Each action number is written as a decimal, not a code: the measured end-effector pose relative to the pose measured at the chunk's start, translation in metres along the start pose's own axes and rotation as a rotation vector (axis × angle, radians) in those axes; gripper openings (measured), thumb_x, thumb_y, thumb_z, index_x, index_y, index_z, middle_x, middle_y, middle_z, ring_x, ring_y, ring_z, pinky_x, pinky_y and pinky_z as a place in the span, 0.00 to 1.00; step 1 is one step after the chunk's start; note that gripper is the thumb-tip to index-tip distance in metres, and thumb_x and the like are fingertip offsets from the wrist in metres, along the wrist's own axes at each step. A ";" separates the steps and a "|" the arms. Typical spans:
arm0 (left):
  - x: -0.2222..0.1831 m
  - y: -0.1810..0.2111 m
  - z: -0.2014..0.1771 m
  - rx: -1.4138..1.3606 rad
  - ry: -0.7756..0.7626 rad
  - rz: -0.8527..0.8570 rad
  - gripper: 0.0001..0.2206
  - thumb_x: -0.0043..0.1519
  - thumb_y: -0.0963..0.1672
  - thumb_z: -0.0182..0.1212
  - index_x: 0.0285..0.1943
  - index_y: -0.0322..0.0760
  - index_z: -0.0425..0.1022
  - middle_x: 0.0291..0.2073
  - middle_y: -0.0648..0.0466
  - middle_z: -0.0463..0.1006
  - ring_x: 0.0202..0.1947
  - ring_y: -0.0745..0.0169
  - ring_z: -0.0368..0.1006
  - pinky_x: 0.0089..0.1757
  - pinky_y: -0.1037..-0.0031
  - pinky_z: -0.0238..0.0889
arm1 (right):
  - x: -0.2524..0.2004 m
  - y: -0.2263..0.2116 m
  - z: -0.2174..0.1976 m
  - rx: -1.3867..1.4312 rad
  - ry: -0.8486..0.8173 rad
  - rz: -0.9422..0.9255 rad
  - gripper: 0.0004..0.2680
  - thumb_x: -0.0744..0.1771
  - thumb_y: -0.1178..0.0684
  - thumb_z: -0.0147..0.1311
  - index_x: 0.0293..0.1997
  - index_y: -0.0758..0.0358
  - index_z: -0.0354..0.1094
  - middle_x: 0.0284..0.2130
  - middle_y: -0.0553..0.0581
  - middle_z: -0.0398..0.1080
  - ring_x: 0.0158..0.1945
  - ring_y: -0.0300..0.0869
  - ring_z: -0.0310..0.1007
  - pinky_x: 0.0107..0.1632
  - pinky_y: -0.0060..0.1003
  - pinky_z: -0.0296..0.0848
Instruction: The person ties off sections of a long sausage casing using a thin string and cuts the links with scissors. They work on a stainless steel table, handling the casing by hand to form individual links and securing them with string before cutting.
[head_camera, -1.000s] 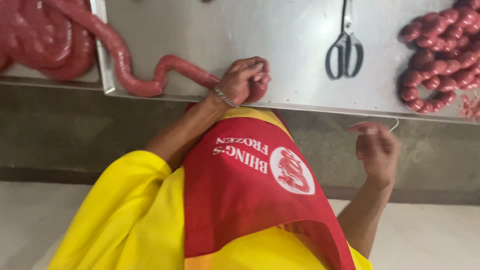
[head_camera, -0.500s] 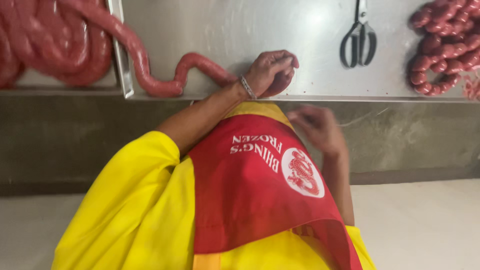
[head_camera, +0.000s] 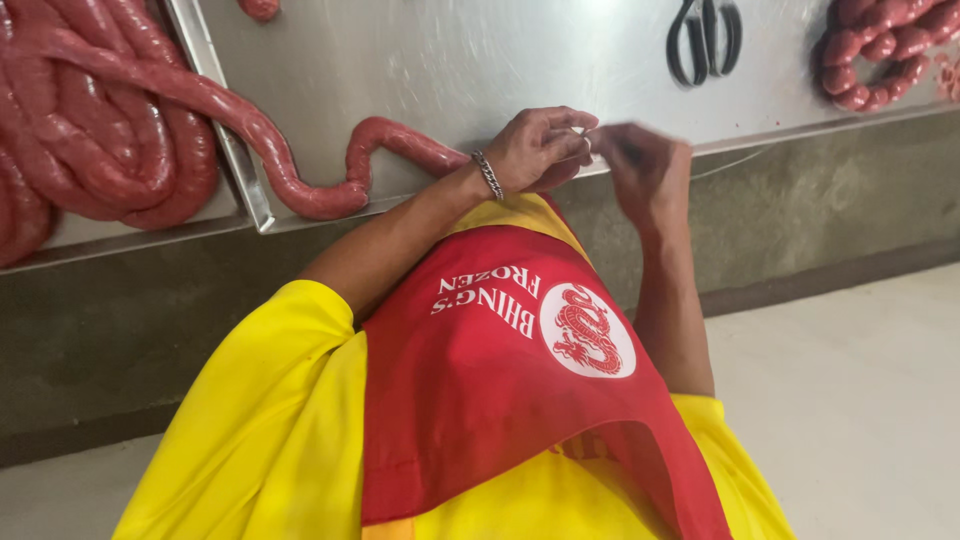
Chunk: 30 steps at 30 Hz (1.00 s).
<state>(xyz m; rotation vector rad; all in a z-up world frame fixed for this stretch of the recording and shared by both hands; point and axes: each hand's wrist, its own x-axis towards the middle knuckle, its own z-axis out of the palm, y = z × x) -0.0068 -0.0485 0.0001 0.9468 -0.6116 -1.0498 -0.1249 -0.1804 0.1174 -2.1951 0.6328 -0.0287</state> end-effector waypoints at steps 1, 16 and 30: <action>-0.001 0.005 0.001 0.039 -0.020 -0.062 0.16 0.71 0.42 0.57 0.66 0.29 0.65 0.44 0.51 0.82 0.43 0.70 0.79 0.47 0.76 0.74 | 0.013 0.004 0.000 -0.026 0.085 0.070 0.09 0.70 0.52 0.61 0.46 0.69 0.78 0.26 0.51 0.72 0.30 0.31 0.62 0.33 0.30 0.61; 0.004 -0.027 -0.008 -0.588 0.109 -0.036 0.10 0.71 0.43 0.56 0.42 0.27 0.73 0.29 0.56 0.71 0.33 0.68 0.70 0.40 0.73 0.68 | -0.051 0.038 -0.127 -0.058 -0.382 0.043 0.12 0.71 0.44 0.53 0.49 0.64 0.75 0.32 0.50 0.70 0.35 0.35 0.64 0.37 0.34 0.63; 0.022 -0.009 0.011 0.315 0.118 -0.047 0.15 0.63 0.46 0.65 0.49 0.27 0.75 0.34 0.55 0.80 0.35 0.72 0.74 0.38 0.77 0.71 | 0.026 0.016 -0.027 0.368 -0.022 -0.108 0.11 0.73 0.48 0.57 0.47 0.69 0.72 0.35 0.49 0.73 0.38 0.31 0.66 0.42 0.28 0.67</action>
